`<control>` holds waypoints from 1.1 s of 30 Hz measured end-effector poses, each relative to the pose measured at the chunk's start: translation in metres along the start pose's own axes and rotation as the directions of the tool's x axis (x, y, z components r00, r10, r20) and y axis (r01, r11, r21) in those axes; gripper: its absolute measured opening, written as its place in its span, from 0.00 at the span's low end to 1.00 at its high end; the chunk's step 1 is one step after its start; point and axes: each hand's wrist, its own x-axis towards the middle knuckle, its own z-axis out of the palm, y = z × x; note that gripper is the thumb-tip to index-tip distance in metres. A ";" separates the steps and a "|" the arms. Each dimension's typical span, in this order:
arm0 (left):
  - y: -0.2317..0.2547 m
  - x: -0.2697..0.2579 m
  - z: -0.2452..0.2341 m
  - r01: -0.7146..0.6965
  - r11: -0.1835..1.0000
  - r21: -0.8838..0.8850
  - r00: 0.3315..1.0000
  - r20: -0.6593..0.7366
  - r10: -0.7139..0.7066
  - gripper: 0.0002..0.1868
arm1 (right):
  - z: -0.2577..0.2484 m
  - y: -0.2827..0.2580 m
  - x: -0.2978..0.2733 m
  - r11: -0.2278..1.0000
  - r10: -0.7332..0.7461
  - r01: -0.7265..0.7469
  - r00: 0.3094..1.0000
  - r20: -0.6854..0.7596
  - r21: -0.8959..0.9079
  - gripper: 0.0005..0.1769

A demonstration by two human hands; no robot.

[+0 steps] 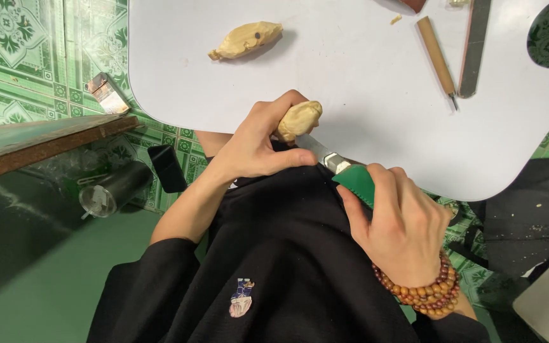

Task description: Carving small wooden figurines with a knife while sitting on the floor

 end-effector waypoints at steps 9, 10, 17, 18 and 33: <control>0.014 0.001 0.005 -0.061 0.993 0.096 0.996 0.068 0.055 0.25 | 0.020 0.014 -0.008 0.999 0.043 -0.046 0.995 0.093 0.027 0.28; 0.015 0.001 0.007 -0.048 0.990 0.135 0.998 0.054 0.041 0.26 | 0.021 0.013 -0.009 0.998 0.063 -0.066 0.992 0.111 0.024 0.29; 0.005 0.000 0.016 0.018 0.923 0.385 0.999 -0.043 -0.002 0.32 | 0.042 0.015 -0.011 0.991 0.137 -0.136 0.971 0.195 -0.019 0.29; 0.006 -0.001 0.016 0.023 0.923 0.383 0.999 -0.048 -0.005 0.32 | 0.045 0.017 -0.013 0.991 0.132 -0.131 0.971 0.200 -0.017 0.29; -0.004 -0.006 0.025 -0.066 0.969 0.238 0.981 -0.164 0.107 0.23 | 0.043 0.023 -0.009 0.990 0.131 -0.141 0.959 0.250 0.024 0.33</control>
